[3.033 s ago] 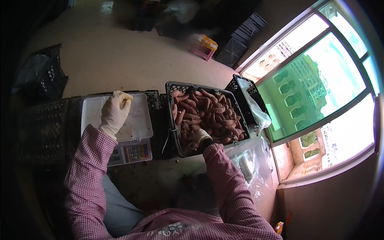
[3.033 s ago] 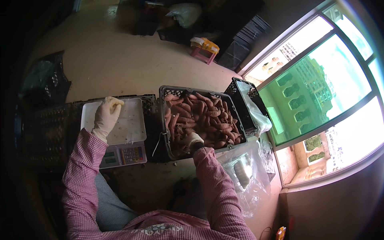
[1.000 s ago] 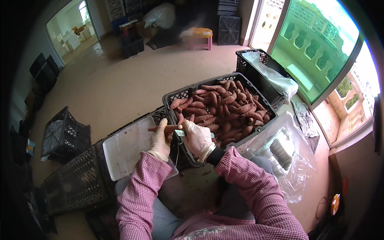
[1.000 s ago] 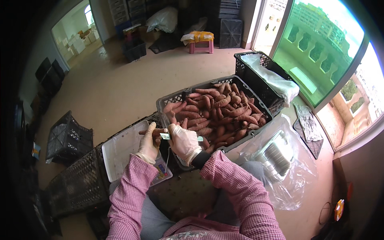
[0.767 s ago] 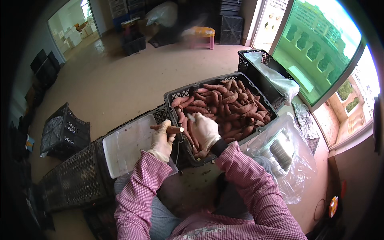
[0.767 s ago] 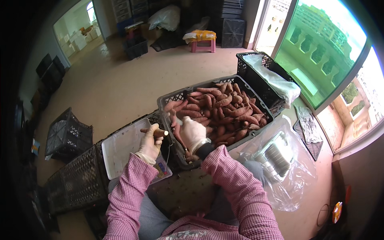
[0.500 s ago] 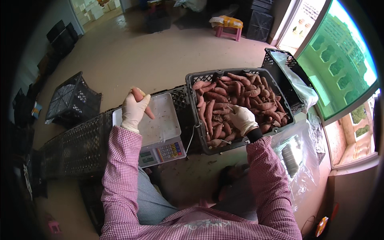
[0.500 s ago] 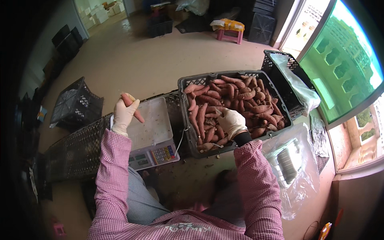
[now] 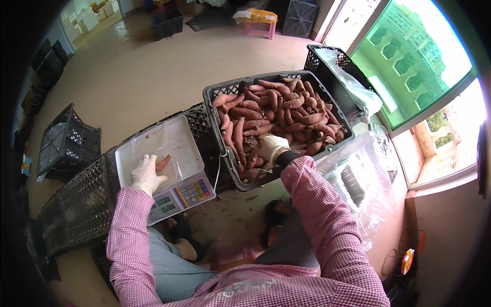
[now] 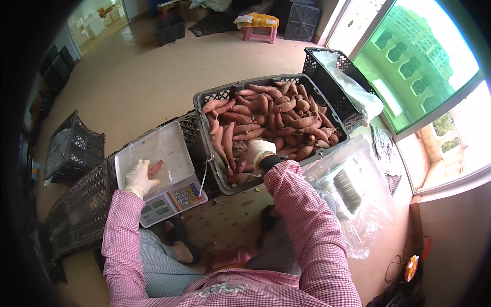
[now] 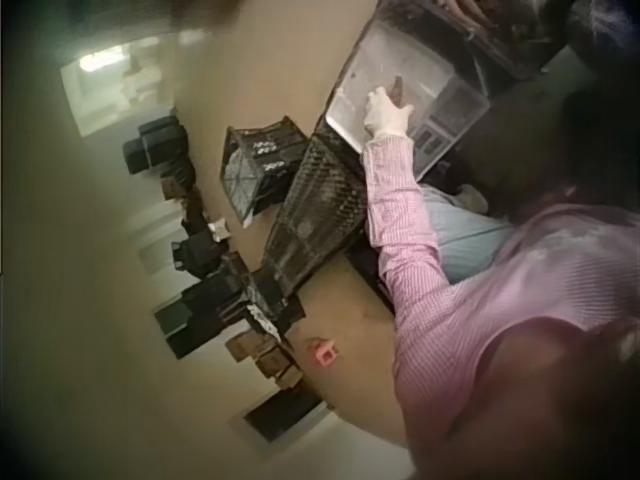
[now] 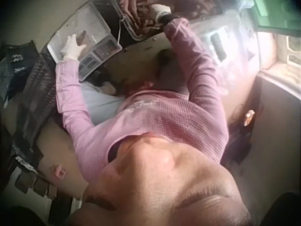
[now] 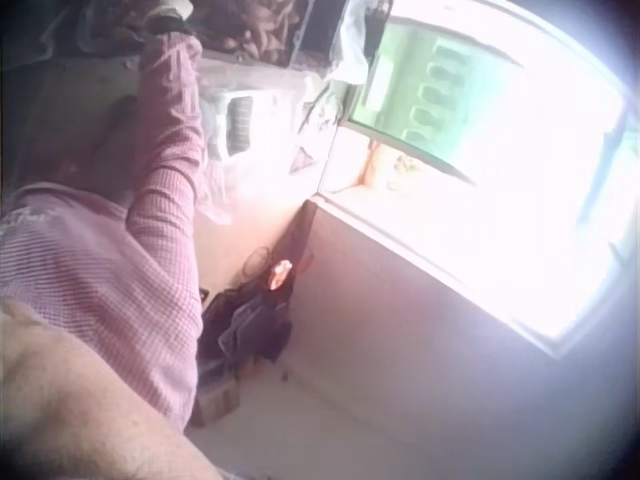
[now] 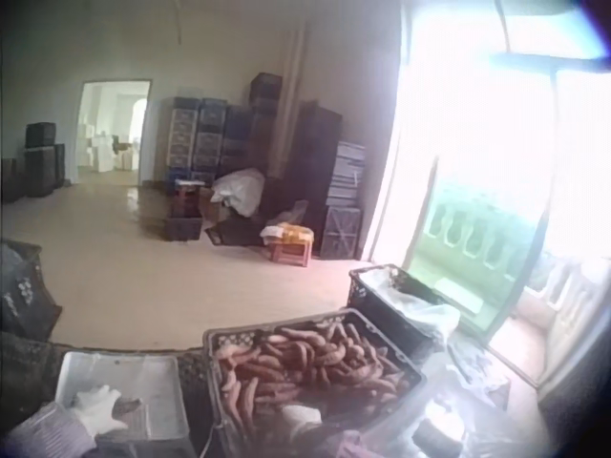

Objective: The person peels sweet potatoes using a small knife, placing the peeled items on a digital scale and transferring them into a plastic bag. The person repeats this process for multiple sweet potatoes, occasionally adjusting the scale and bag.

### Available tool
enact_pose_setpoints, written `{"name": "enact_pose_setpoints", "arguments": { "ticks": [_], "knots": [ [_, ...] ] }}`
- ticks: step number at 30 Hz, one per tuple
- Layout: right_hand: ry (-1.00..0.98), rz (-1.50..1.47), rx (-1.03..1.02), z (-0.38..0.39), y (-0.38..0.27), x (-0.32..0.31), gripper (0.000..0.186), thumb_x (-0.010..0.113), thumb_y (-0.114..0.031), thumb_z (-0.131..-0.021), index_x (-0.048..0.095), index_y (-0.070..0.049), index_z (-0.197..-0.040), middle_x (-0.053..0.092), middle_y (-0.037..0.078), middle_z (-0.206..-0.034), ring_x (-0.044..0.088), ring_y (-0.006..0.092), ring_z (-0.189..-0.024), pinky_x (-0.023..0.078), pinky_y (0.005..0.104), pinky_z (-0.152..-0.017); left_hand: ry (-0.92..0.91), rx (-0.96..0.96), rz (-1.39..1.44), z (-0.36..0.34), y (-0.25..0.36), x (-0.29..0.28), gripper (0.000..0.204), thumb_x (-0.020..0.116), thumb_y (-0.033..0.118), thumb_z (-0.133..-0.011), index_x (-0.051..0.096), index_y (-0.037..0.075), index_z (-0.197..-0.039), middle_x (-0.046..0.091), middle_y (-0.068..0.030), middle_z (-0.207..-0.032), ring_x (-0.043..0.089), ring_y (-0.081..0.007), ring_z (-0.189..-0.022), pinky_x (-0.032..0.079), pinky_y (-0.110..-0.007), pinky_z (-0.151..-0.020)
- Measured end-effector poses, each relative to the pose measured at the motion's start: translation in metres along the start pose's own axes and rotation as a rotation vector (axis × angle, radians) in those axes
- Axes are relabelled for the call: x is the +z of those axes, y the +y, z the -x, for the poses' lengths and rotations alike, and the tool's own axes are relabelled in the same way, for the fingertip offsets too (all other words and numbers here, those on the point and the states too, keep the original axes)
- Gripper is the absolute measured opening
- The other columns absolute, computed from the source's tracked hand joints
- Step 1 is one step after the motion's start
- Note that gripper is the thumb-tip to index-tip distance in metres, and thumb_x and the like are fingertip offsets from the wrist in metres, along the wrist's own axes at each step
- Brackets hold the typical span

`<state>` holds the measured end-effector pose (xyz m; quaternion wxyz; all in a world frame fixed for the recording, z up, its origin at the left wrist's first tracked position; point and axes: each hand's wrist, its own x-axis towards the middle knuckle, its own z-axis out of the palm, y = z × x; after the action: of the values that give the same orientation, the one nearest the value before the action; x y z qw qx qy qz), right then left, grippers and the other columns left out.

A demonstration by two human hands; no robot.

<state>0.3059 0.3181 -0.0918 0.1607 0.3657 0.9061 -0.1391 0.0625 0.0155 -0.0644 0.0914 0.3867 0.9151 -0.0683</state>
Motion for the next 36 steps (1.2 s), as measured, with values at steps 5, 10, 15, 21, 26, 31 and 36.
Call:
{"name": "enact_pose_setpoints", "arguments": {
  "ticks": [5,10,15,21,26,31,36],
  "knots": [
    [-0.064,-0.160,0.106,-0.007,-0.004,0.006,0.044,0.072,-0.042,-0.071,0.074,-0.008,-0.098,0.072,0.014,-0.099,0.069,0.0300,-0.090,0.055,0.0384,-0.078,0.088,0.059,0.013,0.007,0.018,-0.009,0.050,0.081,0.036,-0.070,0.059,0.011,-0.107,0.062,-0.0075,-0.106,0.063,-0.0283,-0.102,0.054,-0.042,-0.081],
    [-0.039,-0.225,-0.049,-0.001,-0.001,0.001,0.065,0.077,-0.050,-0.061,0.068,-0.002,-0.104,0.070,0.019,-0.098,0.067,0.0319,-0.094,0.053,0.0411,-0.082,0.241,-0.240,0.057,-0.012,-0.036,-0.033,0.046,0.075,0.041,-0.077,0.066,0.006,-0.105,0.068,-0.0136,-0.104,0.065,-0.0300,-0.097,0.052,-0.042,-0.079],
    [-0.031,-0.406,-0.017,-0.002,0.000,0.018,0.064,0.078,-0.045,-0.061,0.066,0.003,-0.101,0.069,0.022,-0.099,0.068,0.0330,-0.093,0.053,0.0393,-0.080,-0.219,-0.548,0.445,-0.044,-0.099,0.001,0.055,0.070,0.051,-0.082,0.066,-0.001,-0.102,0.069,-0.0154,-0.099,0.064,-0.0223,-0.078,0.050,-0.036,-0.066],
    [0.075,-0.377,-0.067,0.007,-0.007,0.016,0.054,0.078,-0.037,-0.062,0.066,0.003,-0.096,0.070,0.020,-0.089,0.069,0.0332,-0.088,0.054,0.0393,-0.076,-0.007,-0.482,1.181,-0.049,-0.103,0.027,0.028,0.069,0.029,-0.086,0.067,0.003,-0.094,0.062,-0.0009,-0.072,0.050,-0.0092,-0.054,0.039,-0.026,-0.048],
    [0.048,-0.387,-0.102,0.010,-0.016,0.018,0.039,0.076,-0.028,-0.069,0.062,-0.005,-0.098,0.070,0.015,-0.089,0.068,0.0308,-0.088,0.053,0.0384,-0.078,0.098,-0.511,1.006,-0.065,-0.129,0.032,0.024,0.072,0.026,-0.083,0.066,0.003,-0.086,0.064,-0.0028,-0.072,0.055,-0.0115,-0.055,0.043,-0.028,-0.046],
    [0.188,-0.662,-0.138,-0.004,-0.007,0.016,0.049,0.077,-0.022,-0.069,0.054,-0.001,-0.108,0.067,0.016,-0.097,0.066,0.0278,-0.088,0.053,0.0352,-0.076,0.489,-0.433,0.378,-0.051,-0.075,-0.012,0.037,0.070,0.035,-0.082,0.064,-0.002,-0.081,0.068,-0.0110,-0.073,0.063,-0.0283,-0.065,0.047,-0.040,-0.063],
    [0.018,-1.395,-0.369,0.015,-0.029,-0.031,0.032,0.072,-0.007,-0.076,0.055,0.000,-0.102,0.060,0.003,-0.094,0.057,0.0117,-0.086,0.049,0.0269,-0.076,0.370,-0.356,1.822,-0.017,0.051,-0.050,0.029,0.073,0.030,-0.085,0.061,0.013,-0.064,0.051,0.0054,-0.055,0.040,-0.0056,-0.049,0.031,-0.024,-0.051]
  ]
}}
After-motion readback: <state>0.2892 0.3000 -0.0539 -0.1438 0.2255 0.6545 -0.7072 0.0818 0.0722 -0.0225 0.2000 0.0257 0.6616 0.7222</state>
